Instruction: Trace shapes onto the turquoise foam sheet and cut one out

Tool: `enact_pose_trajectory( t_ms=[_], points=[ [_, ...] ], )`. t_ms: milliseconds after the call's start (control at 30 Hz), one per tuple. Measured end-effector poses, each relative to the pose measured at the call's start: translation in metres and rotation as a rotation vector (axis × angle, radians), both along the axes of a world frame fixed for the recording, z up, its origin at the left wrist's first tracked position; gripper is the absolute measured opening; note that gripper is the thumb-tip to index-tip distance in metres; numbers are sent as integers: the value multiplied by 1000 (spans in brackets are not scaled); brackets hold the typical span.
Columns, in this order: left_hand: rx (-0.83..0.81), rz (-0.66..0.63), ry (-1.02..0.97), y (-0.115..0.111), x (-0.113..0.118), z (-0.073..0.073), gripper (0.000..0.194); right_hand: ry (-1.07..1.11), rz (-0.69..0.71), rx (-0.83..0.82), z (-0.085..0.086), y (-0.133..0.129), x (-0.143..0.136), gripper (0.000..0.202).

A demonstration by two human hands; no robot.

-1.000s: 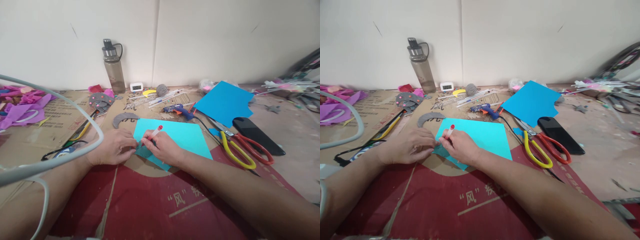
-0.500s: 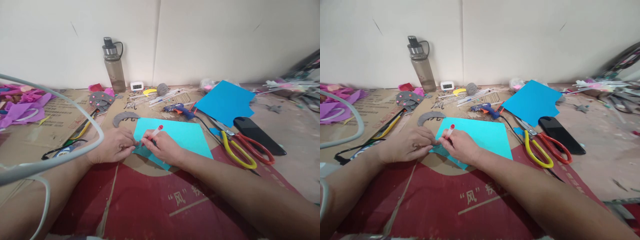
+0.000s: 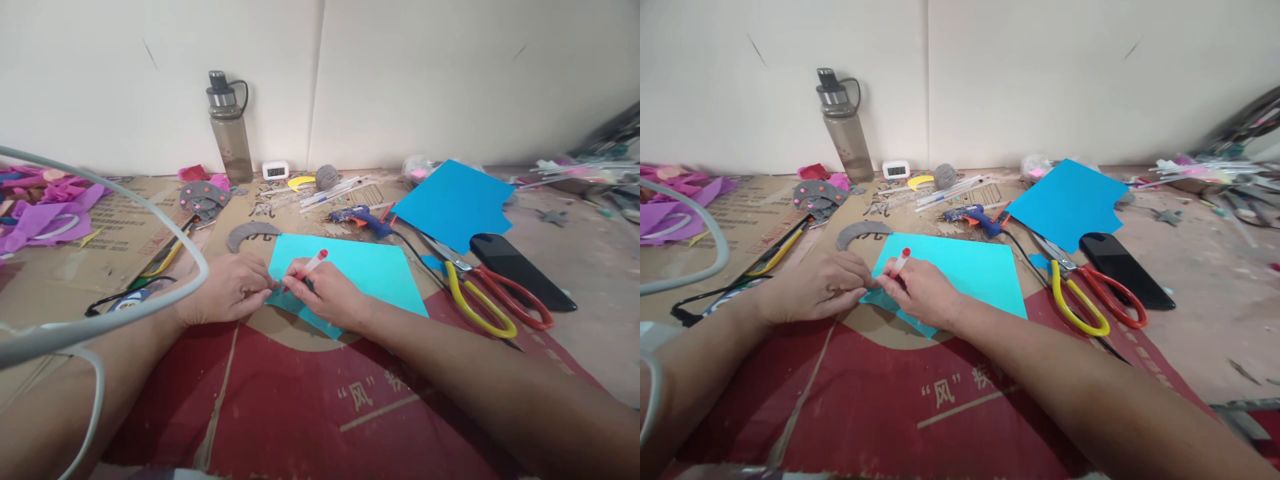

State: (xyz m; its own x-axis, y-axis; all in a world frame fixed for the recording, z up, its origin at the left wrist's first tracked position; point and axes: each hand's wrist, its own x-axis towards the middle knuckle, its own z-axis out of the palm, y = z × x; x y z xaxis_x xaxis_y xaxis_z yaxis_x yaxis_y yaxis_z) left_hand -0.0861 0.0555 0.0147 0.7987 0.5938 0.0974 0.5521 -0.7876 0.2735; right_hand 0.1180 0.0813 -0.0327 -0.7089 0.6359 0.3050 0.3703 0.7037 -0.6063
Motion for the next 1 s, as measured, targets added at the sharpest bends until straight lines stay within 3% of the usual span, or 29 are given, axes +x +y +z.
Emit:
enact_pose_trajectory(
  t_ms=[1000],
  points=[
    [-8,-1,-30,0,0,-1,29,-1,39,50,-3,0,-2,24]
  ],
)
